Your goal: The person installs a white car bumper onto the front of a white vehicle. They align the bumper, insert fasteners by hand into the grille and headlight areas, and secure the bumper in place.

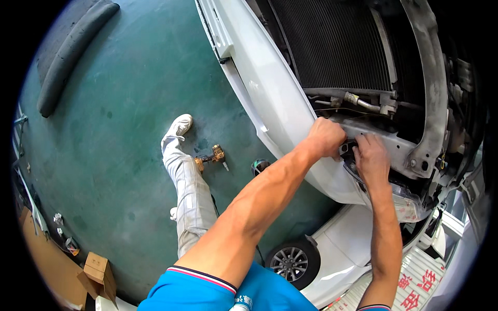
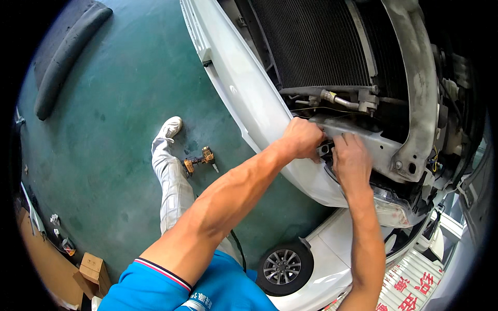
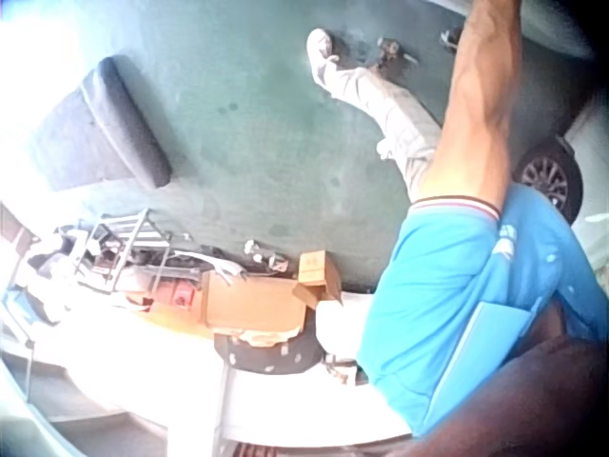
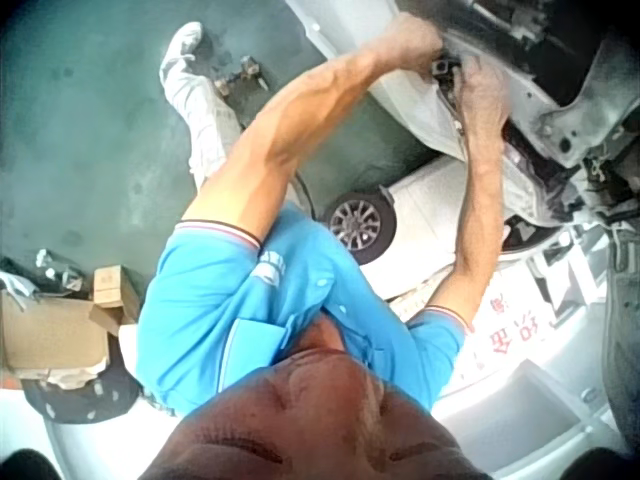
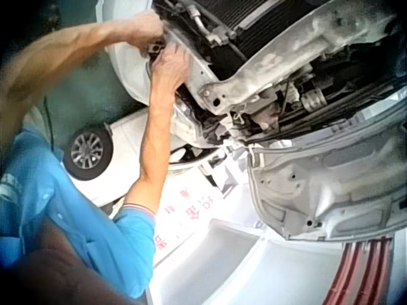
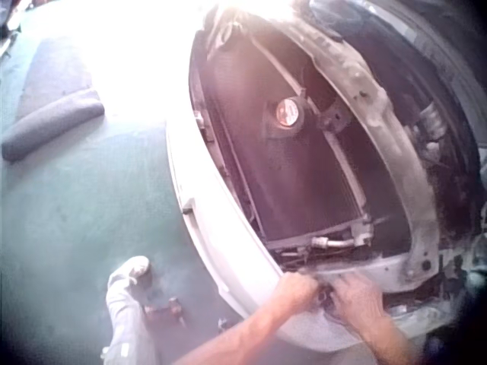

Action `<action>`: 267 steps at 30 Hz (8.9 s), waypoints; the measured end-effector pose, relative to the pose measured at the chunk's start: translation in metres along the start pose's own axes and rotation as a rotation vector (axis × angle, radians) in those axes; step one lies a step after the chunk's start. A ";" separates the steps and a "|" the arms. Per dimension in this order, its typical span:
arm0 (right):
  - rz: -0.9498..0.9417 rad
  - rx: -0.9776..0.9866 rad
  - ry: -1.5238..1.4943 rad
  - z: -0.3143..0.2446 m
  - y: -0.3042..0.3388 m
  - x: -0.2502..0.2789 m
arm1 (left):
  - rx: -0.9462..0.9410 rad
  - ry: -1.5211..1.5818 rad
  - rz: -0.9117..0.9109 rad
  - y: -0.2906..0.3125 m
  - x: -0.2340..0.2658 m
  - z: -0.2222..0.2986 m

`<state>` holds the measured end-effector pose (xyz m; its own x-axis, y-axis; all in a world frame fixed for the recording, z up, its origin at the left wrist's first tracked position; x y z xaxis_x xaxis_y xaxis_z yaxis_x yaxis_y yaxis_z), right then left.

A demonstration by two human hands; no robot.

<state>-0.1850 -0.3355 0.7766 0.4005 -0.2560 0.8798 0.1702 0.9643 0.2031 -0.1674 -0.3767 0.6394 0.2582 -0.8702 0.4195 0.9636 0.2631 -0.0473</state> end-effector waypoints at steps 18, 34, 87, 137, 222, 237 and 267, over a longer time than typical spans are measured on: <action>-0.315 0.489 0.271 -0.002 -0.035 -0.045 | 0.008 0.020 0.067 0.002 0.004 0.002; -0.401 0.623 0.232 0.000 -0.050 -0.057 | 0.084 0.032 -0.085 0.002 0.003 0.002; -0.539 -1.080 -1.306 -0.297 0.521 -0.584 | 0.519 -0.304 -0.414 0.282 -0.283 -0.092; 0.106 -0.552 -0.708 -0.295 0.287 -0.836 | 1.092 0.620 -0.672 0.279 -0.527 -0.448; -0.097 -0.465 -1.028 -0.307 0.310 -0.825 | 0.959 0.251 -0.672 0.280 -0.510 -0.485; 0.070 -0.908 -0.865 -0.227 0.376 -0.792 | 0.860 0.206 -0.739 0.280 -0.512 -0.488; -0.210 -0.578 -0.608 -0.255 0.307 -0.838 | 0.850 0.164 -0.740 0.284 -0.511 -0.491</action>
<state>-0.2389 0.1574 -0.0073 -0.2138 -0.1843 0.9593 0.6838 0.6731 0.2817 0.0080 -0.0621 -0.0332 -0.2881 -0.9569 -0.0376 0.5404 -0.1949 0.8185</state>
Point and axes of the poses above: each hand's wrist, its own y-axis away from the middle knuckle, its own x-axis out of the back of the hand, z = x × y, the point moved 6 cm from there along -y, towards the middle knuckle, and after that the axes turned 9 degrees about y, right-handed, at the moved point
